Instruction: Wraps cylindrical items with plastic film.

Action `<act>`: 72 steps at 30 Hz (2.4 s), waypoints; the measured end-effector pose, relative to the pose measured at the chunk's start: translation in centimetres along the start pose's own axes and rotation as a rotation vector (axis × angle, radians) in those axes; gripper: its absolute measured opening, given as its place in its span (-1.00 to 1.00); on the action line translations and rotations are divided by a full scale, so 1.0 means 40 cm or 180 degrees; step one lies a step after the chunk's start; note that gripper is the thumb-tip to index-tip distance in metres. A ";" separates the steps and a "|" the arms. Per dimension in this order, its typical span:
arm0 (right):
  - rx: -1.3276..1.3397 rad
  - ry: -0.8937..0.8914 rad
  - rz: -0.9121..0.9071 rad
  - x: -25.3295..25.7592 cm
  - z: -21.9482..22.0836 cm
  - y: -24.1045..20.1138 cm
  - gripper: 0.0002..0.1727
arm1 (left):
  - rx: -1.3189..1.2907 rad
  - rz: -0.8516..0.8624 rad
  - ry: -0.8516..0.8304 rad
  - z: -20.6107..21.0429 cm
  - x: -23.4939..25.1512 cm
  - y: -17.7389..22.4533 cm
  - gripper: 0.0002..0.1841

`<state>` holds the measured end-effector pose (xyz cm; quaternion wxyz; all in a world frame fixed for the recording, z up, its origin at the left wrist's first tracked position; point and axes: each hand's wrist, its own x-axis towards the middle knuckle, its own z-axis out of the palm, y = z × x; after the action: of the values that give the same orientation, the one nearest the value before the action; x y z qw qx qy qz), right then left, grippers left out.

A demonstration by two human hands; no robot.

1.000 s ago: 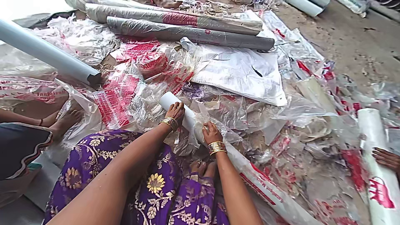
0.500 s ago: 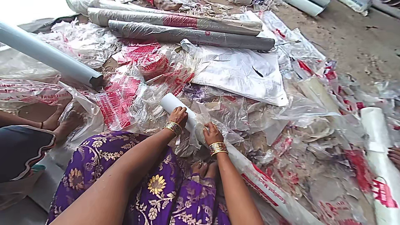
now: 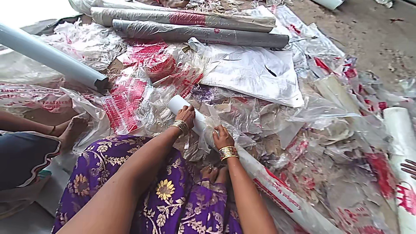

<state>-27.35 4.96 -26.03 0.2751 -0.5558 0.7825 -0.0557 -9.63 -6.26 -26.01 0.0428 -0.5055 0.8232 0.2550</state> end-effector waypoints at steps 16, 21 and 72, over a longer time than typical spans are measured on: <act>-0.0075 0.0126 -0.0005 0.000 0.008 -0.006 -0.56 | -0.0882 -0.0575 0.0477 0.053 -0.053 0.013 -0.63; -0.0090 0.0141 0.0015 0.001 0.008 -0.007 -0.56 | -0.0950 -0.0790 0.0470 0.050 -0.052 0.033 -0.67; -0.0317 0.0197 0.0051 -0.004 0.014 -0.022 -0.56 | -0.0698 -0.0250 -0.0357 -0.089 -0.014 -0.023 -0.72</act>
<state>-26.29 4.91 -26.10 0.2232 -0.5605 0.7969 -0.0315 -7.91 -7.79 -23.07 0.0431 -0.5239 0.7662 0.3695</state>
